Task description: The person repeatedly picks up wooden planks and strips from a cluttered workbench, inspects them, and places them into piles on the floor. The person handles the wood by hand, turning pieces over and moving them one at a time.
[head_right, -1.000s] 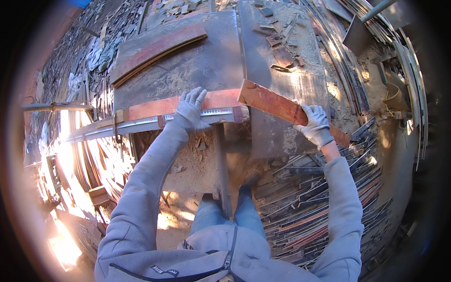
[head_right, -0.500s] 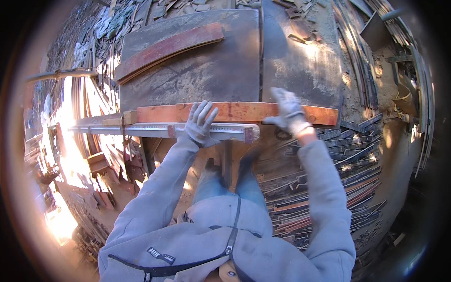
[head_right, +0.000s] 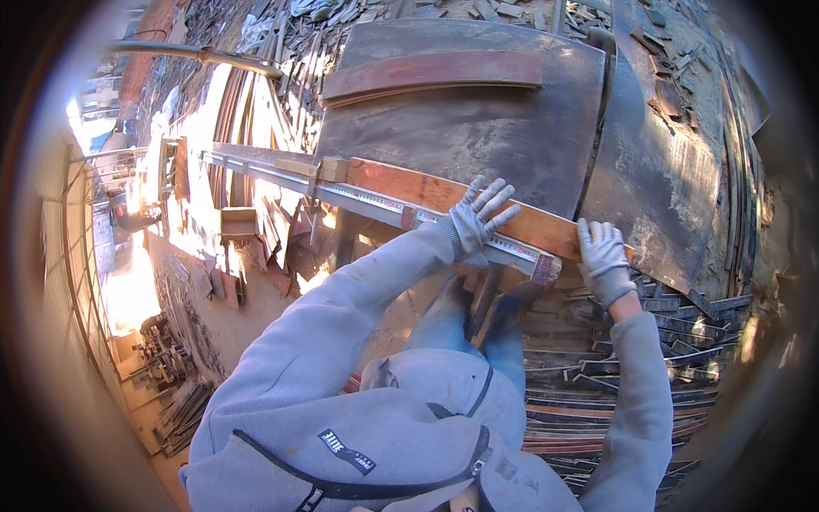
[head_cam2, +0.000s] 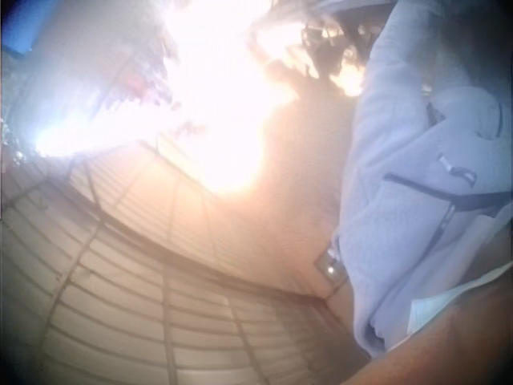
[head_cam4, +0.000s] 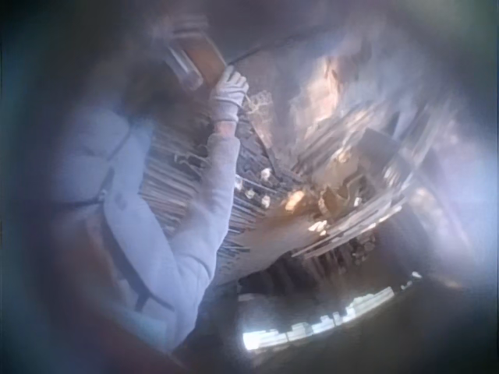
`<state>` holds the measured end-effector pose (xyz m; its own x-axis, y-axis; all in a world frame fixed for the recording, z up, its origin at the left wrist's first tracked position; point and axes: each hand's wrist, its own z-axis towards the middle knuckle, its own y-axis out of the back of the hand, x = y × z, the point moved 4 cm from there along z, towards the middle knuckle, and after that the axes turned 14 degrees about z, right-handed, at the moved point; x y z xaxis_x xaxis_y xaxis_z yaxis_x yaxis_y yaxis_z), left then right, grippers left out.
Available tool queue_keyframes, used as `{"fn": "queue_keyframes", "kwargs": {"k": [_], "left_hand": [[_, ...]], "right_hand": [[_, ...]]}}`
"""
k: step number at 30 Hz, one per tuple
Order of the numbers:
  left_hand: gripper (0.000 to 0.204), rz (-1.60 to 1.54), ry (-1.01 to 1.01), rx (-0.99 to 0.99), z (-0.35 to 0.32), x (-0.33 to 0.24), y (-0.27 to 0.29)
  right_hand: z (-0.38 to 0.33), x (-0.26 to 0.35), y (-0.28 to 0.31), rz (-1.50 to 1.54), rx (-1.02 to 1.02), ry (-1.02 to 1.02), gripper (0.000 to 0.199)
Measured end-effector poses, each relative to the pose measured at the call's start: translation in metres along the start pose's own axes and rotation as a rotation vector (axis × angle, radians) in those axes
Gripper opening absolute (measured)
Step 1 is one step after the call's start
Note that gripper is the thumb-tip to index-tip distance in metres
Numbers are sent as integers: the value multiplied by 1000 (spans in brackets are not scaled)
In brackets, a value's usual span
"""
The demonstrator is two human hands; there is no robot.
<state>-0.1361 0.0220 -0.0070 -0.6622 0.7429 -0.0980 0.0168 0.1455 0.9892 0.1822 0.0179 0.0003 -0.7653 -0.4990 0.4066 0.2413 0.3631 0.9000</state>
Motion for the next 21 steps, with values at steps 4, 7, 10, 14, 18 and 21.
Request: {"fn": "queue_keyframes", "kwargs": {"k": [4,7,10,14,18,21], "left_hand": [[116,11,21,-24,7,3,1],[114,-27,10,13,17,2,0],[111,13,-5,-27,25,1,11],[111,63,4,-79,26,1,18],[111,88,-13,-155,23,-3,12],[112,116,-25,-237,22,-7,9]], "right_hand": [[14,17,-2,53,33,-40,79],[-6,0,3,139,-10,-26,84],[-45,-35,17,136,16,-294,97],[-69,-56,16,141,-24,-279,96],[-65,-63,-2,80,-58,-341,93],[-60,-65,-9,58,-70,-419,93]]}}
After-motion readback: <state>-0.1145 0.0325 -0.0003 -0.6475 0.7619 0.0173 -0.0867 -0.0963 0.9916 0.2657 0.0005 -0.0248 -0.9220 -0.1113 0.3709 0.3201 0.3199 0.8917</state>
